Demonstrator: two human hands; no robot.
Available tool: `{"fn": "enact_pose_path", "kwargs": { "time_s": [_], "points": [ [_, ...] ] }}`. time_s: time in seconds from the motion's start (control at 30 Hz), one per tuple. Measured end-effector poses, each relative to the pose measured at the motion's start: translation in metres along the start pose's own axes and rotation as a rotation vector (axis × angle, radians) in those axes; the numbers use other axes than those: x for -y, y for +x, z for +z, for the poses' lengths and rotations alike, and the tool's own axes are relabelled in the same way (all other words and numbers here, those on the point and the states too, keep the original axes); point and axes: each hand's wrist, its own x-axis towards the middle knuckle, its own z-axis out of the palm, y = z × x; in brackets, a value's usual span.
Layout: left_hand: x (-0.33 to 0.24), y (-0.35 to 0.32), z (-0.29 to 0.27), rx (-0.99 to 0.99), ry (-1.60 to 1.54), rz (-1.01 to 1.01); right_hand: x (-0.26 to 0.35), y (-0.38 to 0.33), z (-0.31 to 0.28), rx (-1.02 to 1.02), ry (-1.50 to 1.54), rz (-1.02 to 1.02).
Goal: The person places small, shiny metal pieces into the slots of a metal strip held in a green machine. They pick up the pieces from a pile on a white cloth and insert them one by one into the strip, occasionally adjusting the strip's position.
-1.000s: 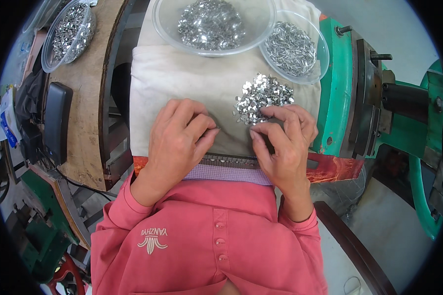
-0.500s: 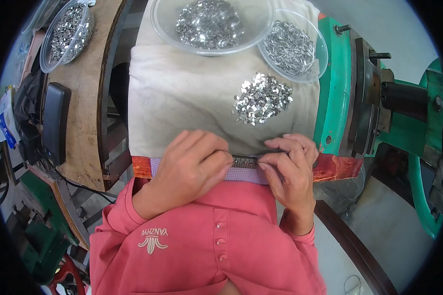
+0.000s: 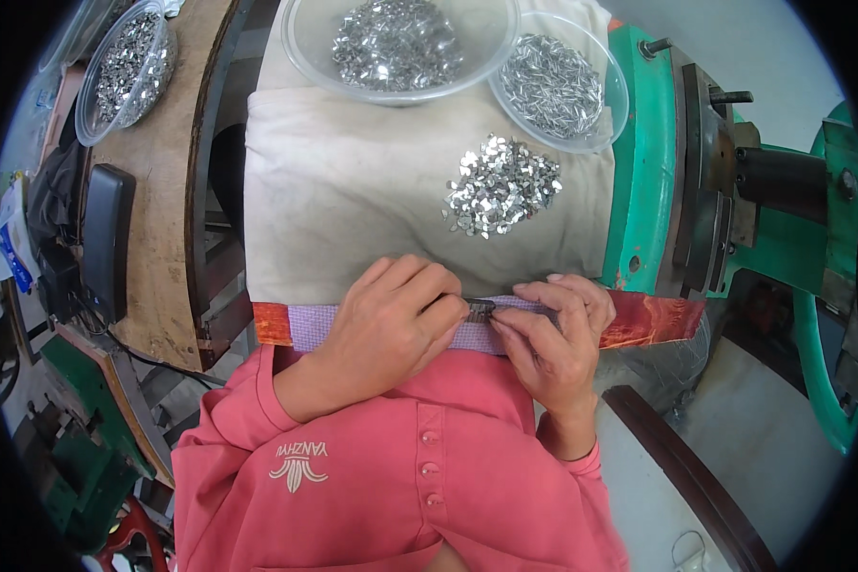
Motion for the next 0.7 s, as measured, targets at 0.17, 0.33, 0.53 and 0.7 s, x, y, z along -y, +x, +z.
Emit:
{"fn": "enact_pose_path", "kwargs": {
  "time_s": [0.17,0.33,0.53,0.7],
  "points": [
    [-0.0015,0.0004,-0.0018,0.015,-0.027,-0.035,0.0023,0.0018,0.0006,0.004,0.008,-0.001],
    [-0.0019,-0.0020,-0.0053,0.040,-0.046,-0.067,0.0022,0.0018,0.0007,0.015,0.005,0.003],
    [-0.0001,-0.0039,-0.0063,0.054,-0.051,-0.050,0.0025,0.0019,0.0003,0.018,0.004,0.008],
    [0.0000,-0.0067,-0.0073,0.019,-0.080,-0.089,0.0044,0.0026,0.0003,0.018,0.003,0.004]
  ]
}}
